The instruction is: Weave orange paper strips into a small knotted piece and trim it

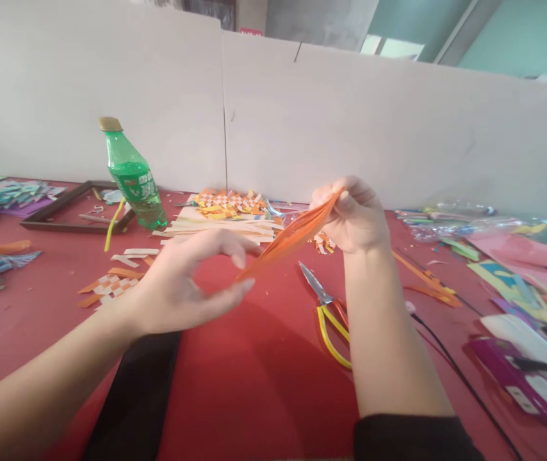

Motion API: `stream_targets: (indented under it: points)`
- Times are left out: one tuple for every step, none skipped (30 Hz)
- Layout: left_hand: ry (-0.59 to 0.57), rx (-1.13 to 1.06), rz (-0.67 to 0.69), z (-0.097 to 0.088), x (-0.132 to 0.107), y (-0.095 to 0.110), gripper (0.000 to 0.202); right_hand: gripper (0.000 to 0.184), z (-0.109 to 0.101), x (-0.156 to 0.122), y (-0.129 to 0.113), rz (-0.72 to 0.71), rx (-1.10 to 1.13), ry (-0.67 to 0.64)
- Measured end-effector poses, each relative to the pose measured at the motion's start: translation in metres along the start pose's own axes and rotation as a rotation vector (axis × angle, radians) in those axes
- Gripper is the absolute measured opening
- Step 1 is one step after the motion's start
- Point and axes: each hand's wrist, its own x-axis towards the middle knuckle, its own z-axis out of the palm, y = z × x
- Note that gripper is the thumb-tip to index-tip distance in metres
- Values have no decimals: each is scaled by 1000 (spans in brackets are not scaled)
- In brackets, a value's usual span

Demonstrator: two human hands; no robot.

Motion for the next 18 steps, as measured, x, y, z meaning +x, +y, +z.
stream_targets:
  points:
    - [-147,-18,-24,-6,0,-2,28,17,3,-1,-2,15,-11,-32]
    - [-286,-60,-72,-11,1,-3,41,16,7,-2,-3,31,-30,-79]
    - [-359,-124,-116,-14,1,-4,46,16,10,-3,-5,46,-52,-133]
    - [-366,-195,-150,-16,2,-5,43,15,14,-4,-6,62,-75,-188]
    - [-352,-265,-193,-15,3,-5,36,15,19,-5,-8,78,-100,-237]
    - [-281,-339,-267,-13,4,-5,26,15,24,-6,-9,96,-126,-276]
    - [-208,-421,-351,-9,6,-4,19,15,29,-7,-11,117,-150,-302]
    - [-147,-510,-379,-5,7,-4,16,14,35,-8,-12,144,-175,-321]
    - [-122,-583,-410,0,8,-4,15,14,41,-9,-14,173,-188,-344]
    - [-96,-644,-431,4,9,-5,15,13,47,-10,-15,197,-184,-368]
    - [-80,-694,-436,7,9,-5,15,11,53,-11,-16,214,-172,-394]
    - [-67,-731,-441,9,9,-6,16,10,58,-12,-17,226,-153,-411]
    - [-52,-761,-442,10,9,-6,17,9,62,-13,-18,231,-137,-417]
    - [-40,-787,-444,10,9,-7,17,7,66,-13,-19,234,-127,-417]
    - [-29,-808,-449,10,9,-8,18,7,68,-14,-20,236,-126,-409]
    - [-16,-825,-459,10,9,-8,19,6,70,-15,-20,235,-129,-399]
    - [-5,-837,-468,10,9,-8,19,6,71,-15,-20,235,-136,-391]
    - [6,-843,-475,9,9,-8,19,6,71,-16,-21,236,-144,-387]
